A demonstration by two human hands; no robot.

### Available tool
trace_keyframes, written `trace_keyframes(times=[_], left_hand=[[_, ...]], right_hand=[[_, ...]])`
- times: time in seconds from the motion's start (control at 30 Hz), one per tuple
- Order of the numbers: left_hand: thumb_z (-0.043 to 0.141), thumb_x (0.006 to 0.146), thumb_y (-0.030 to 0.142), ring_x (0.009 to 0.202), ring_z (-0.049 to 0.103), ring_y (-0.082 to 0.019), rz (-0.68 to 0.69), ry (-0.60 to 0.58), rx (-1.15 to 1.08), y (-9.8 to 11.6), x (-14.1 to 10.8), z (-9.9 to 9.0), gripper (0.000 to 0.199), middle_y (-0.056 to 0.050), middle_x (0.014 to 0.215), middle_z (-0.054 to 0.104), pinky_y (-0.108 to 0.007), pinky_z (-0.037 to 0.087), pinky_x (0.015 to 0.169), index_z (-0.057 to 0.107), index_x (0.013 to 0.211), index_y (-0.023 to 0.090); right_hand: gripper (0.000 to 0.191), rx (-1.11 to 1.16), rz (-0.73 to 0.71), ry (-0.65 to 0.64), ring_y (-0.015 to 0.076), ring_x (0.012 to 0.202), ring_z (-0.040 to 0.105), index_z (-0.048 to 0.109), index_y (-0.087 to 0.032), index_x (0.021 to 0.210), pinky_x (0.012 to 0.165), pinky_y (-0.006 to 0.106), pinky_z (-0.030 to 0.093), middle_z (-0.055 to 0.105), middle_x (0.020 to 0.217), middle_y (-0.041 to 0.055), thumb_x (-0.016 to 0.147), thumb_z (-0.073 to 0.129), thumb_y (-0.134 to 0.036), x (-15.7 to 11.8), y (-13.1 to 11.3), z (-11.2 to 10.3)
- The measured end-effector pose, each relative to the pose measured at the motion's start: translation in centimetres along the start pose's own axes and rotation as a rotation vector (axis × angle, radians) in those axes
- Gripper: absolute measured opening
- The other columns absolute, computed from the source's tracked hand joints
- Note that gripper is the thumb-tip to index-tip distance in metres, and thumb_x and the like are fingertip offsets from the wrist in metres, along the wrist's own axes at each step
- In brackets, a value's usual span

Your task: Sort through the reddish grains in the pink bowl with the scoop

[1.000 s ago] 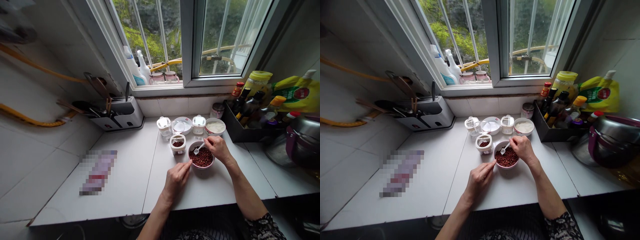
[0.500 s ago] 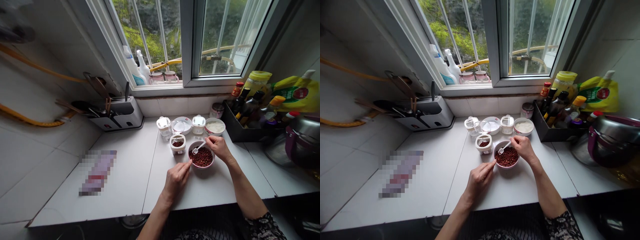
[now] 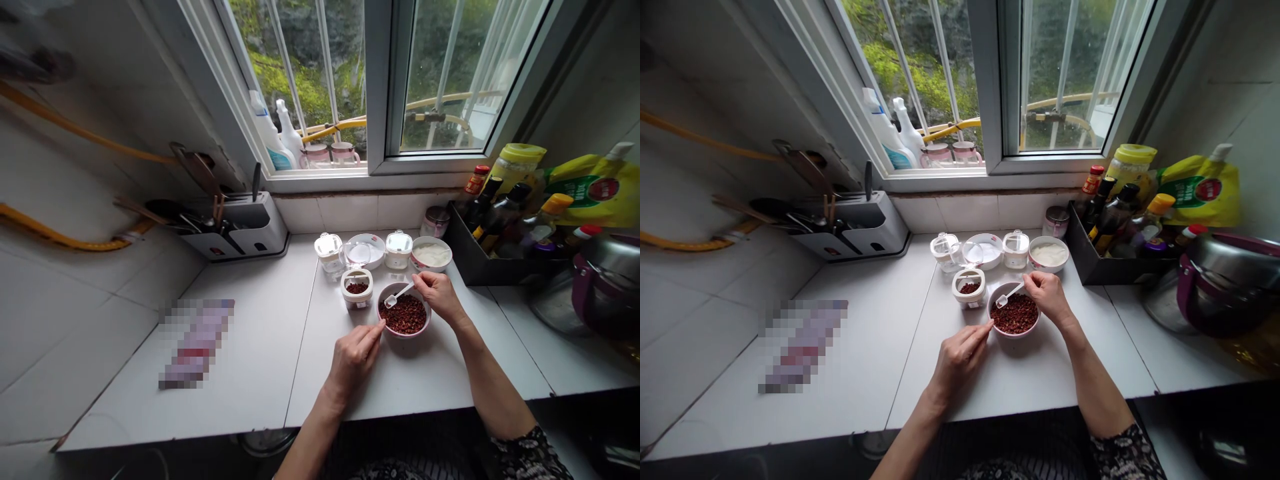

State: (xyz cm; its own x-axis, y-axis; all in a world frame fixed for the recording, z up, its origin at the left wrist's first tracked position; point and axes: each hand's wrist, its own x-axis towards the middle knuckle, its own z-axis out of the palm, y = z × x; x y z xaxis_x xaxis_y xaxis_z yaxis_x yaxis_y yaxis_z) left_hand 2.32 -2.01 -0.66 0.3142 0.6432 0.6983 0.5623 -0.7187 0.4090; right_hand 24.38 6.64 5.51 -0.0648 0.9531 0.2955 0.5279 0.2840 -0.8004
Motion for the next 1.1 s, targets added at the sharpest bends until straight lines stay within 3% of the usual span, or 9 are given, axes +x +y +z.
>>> trace_keyframes(times=[0.3, 0.47, 0.6, 0.8, 0.9, 1.0, 1.1], left_hand=[[0.046, 0.099, 0.011, 0.082, 0.071, -0.017, 0.006, 0.002, 0.018, 0.1, 0.1, 0.1, 0.033, -0.009, 0.094, 0.074, -0.026, 0.060, 0.072, 0.060, 0.129, 0.014], [0.045, 0.100, 0.012, 0.079, 0.071, -0.017, 0.013, -0.004, 0.030, 0.1, 0.1, 0.2, 0.032, -0.009, 0.092, 0.074, -0.026, 0.059, 0.070, 0.060, 0.129, 0.014], [0.043, 0.101, 0.014, 0.079, 0.070, -0.017, 0.004, -0.010, 0.033, 0.1, 0.1, 0.2, 0.032, -0.009, 0.091, 0.073, -0.026, 0.059, 0.070, 0.059, 0.129, 0.014], [0.040, 0.102, 0.016, 0.079, 0.070, -0.017, 0.004, -0.029, 0.061, 0.1, 0.1, 0.3, 0.032, -0.010, 0.090, 0.073, -0.027, 0.059, 0.070, 0.060, 0.127, 0.013], [0.040, 0.102, 0.016, 0.077, 0.070, -0.017, 0.013, -0.026, 0.074, 0.0, 0.1, 0.2, 0.033, -0.009, 0.089, 0.073, -0.026, 0.059, 0.069, 0.060, 0.128, 0.014], [0.040, 0.102, 0.016, 0.078, 0.070, -0.017, 0.014, -0.030, 0.074, 0.0, 0.1, 0.2, 0.034, -0.010, 0.091, 0.073, -0.026, 0.059, 0.071, 0.059, 0.131, 0.015], [0.041, 0.102, 0.015, 0.077, 0.070, -0.017, 0.012, -0.023, 0.064, 0.0, 0.1, 0.2, 0.034, -0.010, 0.091, 0.073, -0.026, 0.059, 0.069, 0.059, 0.130, 0.014]], right_hand=[[0.053, 0.193, 0.144, 0.031, 0.0103, 0.040, 0.038, 0.053, -0.020, 0.052, 0.043, 0.025, 0.030, 0.043, 0.041, -0.0032, 0.077, 0.057, -0.066, 0.6, 0.6, 0.4], [0.056, 0.208, 0.167, 0.117, 0.0113, 0.040, 0.039, 0.055, -0.020, 0.056, 0.044, 0.026, 0.032, 0.045, 0.041, -0.0028, 0.076, 0.055, -0.072, 1.4, -0.2, 1.3], [0.050, 0.137, 0.043, 0.189, 0.0124, 0.045, 0.042, 0.056, -0.020, 0.061, 0.048, 0.027, 0.035, 0.046, 0.046, -0.0030, 0.087, 0.050, -0.063, 1.7, -2.1, 2.4], [0.040, -0.243, -0.380, 0.330, 0.0163, 0.062, 0.053, 0.057, -0.020, 0.071, 0.072, 0.031, 0.040, 0.062, 0.064, 0.0022, 0.102, 0.041, -0.040, 0.7, -3.4, 4.5], [0.038, -0.399, -0.529, 0.324, 0.0157, 0.062, 0.053, 0.059, -0.020, 0.075, 0.080, 0.033, 0.037, 0.064, 0.066, 0.0021, 0.103, 0.039, -0.035, 0.2, -3.3, 4.9], [0.037, -0.426, -0.518, 0.340, 0.0162, 0.064, 0.054, 0.060, -0.020, 0.076, 0.082, 0.033, 0.037, 0.064, 0.067, 0.0030, 0.103, 0.039, -0.034, 0.1, -3.3, 4.1], [0.040, -0.368, -0.408, 0.370, 0.0183, 0.066, 0.054, 0.058, -0.021, 0.069, 0.081, 0.035, 0.040, 0.063, 0.064, 0.0045, 0.101, 0.039, -0.037, 0.3, -2.9, 2.2]])
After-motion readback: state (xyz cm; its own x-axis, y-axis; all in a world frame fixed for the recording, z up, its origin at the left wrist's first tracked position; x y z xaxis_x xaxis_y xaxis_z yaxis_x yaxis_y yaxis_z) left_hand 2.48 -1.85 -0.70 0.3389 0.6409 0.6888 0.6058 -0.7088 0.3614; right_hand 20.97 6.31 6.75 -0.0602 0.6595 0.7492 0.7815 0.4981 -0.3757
